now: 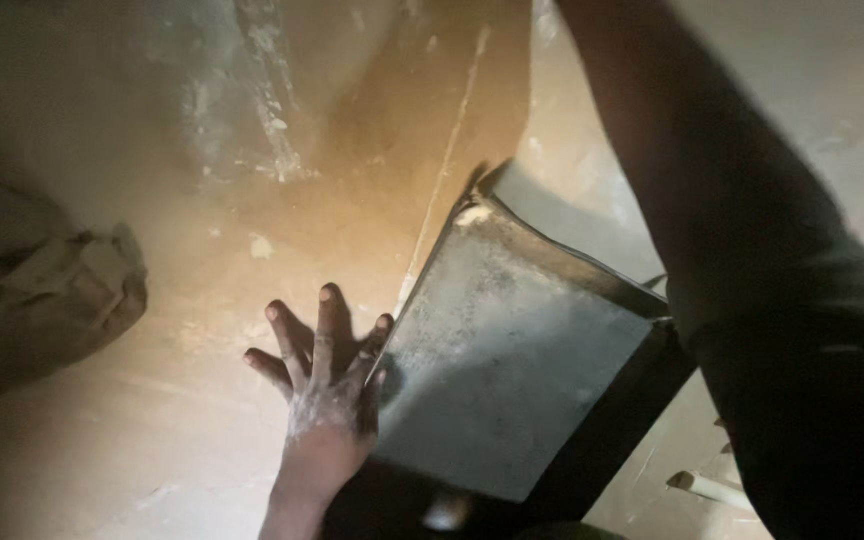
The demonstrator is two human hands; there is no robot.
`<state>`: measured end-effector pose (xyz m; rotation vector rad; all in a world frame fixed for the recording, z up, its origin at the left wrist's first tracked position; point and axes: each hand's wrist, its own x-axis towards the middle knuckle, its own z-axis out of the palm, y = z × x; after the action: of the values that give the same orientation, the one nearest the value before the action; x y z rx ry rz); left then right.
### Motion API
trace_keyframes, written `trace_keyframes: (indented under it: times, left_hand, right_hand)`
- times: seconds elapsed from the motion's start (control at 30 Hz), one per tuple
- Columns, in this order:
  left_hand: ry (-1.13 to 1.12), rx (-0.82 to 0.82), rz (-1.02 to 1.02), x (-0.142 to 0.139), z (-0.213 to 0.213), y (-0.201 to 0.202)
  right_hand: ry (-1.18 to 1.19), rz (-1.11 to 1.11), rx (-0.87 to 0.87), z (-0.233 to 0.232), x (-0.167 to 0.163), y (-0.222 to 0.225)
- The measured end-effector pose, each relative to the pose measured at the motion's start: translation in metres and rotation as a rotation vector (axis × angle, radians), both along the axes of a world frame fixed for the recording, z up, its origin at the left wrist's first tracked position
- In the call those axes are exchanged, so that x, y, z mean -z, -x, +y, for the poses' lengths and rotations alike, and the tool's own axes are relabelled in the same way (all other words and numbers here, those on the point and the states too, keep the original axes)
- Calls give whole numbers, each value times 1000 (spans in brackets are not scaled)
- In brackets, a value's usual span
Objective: The person rolls dough pieces by hand into long ropes on a floured wooden table, cuts the ropes into small segments with a dough scraper, and arranges the cut pieces in rows on baking trays. They stack filled trays and continue rolling and cutting more dough ropes.
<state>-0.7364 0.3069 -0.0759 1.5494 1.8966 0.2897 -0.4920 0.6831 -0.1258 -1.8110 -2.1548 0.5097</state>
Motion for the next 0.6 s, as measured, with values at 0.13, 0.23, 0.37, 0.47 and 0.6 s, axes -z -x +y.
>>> trace_keyframes:
  times: [0.13,0.23,0.37,0.47,0.6]
  left_hand:
    - [-57,-34,-64,-12,-4,-17]
    - [-63,-42,-66,-10,-18,-19]
    - [-120,-31,-91,4,-33,-15]
    - [-203,15,11,8,-36,-19]
    - [-4,90,328,-7,-41,-39]
  right_hand:
    - [-6,143,-42,-30,12,-64]
    - [40,385,-66,-28,13,-65]
    - [176,597,28,-113,-55,-153]
    - [212,626,269,-250,-112,-315]
    - [110,537,772,-451,-178,-573]
